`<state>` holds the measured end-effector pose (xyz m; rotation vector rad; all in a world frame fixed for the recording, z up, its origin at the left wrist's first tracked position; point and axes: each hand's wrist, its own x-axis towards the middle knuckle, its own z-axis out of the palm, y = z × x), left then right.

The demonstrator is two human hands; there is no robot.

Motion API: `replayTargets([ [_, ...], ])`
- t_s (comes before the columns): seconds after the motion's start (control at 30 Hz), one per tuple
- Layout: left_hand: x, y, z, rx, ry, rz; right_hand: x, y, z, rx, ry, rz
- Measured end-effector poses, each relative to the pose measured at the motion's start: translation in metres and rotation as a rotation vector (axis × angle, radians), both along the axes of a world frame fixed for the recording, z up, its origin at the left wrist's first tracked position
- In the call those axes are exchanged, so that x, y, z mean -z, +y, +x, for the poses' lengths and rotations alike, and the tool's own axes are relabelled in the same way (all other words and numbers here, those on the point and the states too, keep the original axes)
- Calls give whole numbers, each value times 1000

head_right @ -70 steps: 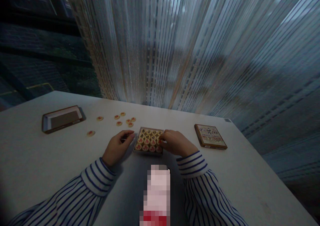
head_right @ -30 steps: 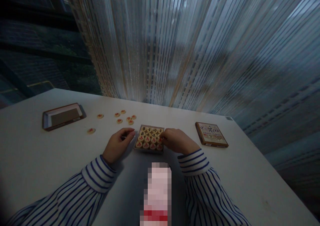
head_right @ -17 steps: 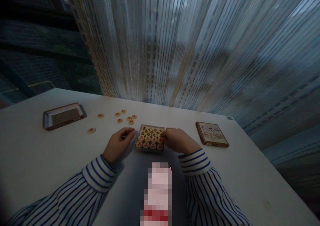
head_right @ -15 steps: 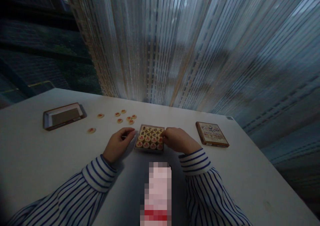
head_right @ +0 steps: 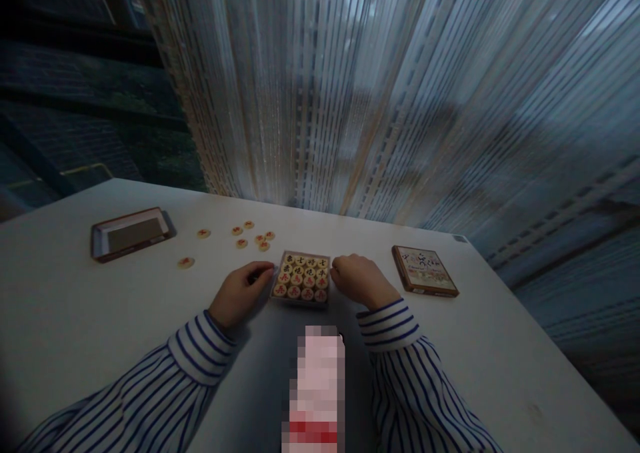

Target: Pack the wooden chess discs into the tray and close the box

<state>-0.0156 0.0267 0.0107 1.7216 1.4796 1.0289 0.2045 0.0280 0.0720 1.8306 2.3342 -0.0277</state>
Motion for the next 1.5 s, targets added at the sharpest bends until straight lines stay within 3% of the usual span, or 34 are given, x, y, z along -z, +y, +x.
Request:
replayTargets([
  [0.57,3,-6,3,44,86,46,2,0,-1,-26,0,-43],
  [1.23,-2,-9,-3,7,55,133,-17,-11,-13,-38,10,65],
  [1.5,-12,-15,-13,9,53,134,-26,-21,-22,-93,91,121],
])
